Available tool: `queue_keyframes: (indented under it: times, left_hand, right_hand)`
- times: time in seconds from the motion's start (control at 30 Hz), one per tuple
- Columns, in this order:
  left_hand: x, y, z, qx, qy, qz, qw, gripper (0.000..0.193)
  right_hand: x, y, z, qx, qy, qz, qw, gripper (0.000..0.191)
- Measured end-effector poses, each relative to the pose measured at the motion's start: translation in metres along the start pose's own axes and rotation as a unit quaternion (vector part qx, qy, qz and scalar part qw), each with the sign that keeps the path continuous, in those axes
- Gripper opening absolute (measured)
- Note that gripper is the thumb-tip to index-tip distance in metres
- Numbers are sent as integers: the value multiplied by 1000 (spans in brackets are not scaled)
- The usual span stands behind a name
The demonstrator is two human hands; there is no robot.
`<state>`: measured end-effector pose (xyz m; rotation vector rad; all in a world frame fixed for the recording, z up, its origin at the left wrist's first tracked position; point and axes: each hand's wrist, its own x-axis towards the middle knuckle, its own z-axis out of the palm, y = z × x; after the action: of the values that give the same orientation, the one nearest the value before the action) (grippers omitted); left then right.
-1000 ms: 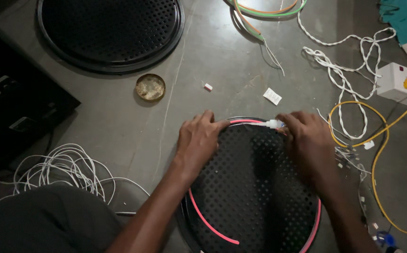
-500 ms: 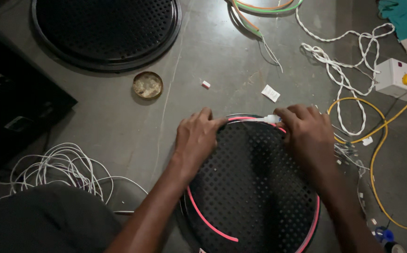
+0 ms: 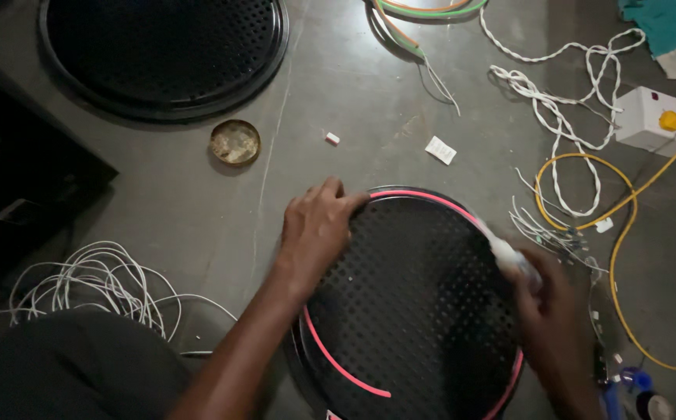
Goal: The person applies glue to a black perforated circular tray and presses a pink LED strip along its edge. They use pliers to cut the strip and continue gluing it around the perimeter.
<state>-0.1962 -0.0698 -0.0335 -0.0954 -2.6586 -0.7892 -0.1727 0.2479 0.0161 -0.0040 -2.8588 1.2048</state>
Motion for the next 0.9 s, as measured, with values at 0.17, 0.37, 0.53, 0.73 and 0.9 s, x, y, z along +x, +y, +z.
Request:
queue_keyframes:
  times: [0.17, 0.37, 0.53, 0.73, 0.9]
  left_hand:
    - [-4, 6, -3, 16, -11, 24, 1000, 42]
    - [-7, 18, -5, 6, -18, 26, 999, 45]
    - [-13, 29, -15, 10, -101, -32, 994, 53]
    - [-24, 34, -25, -11, -150, -92, 984, 48]
    - [-47, 32, -31, 48, -143, -186, 971, 42]
  right_hand:
    - [-54, 59, -14, 170, 60, 61, 982, 33]
    - [-70, 90, -35, 143, 74, 93, 982, 33]
    - [-52, 94, -29, 261, 56, 41, 963, 36]
    - [-60, 105, -27, 114, 76, 55, 989, 35]
    - [-56, 99, -20, 35, 91, 8, 995, 33]
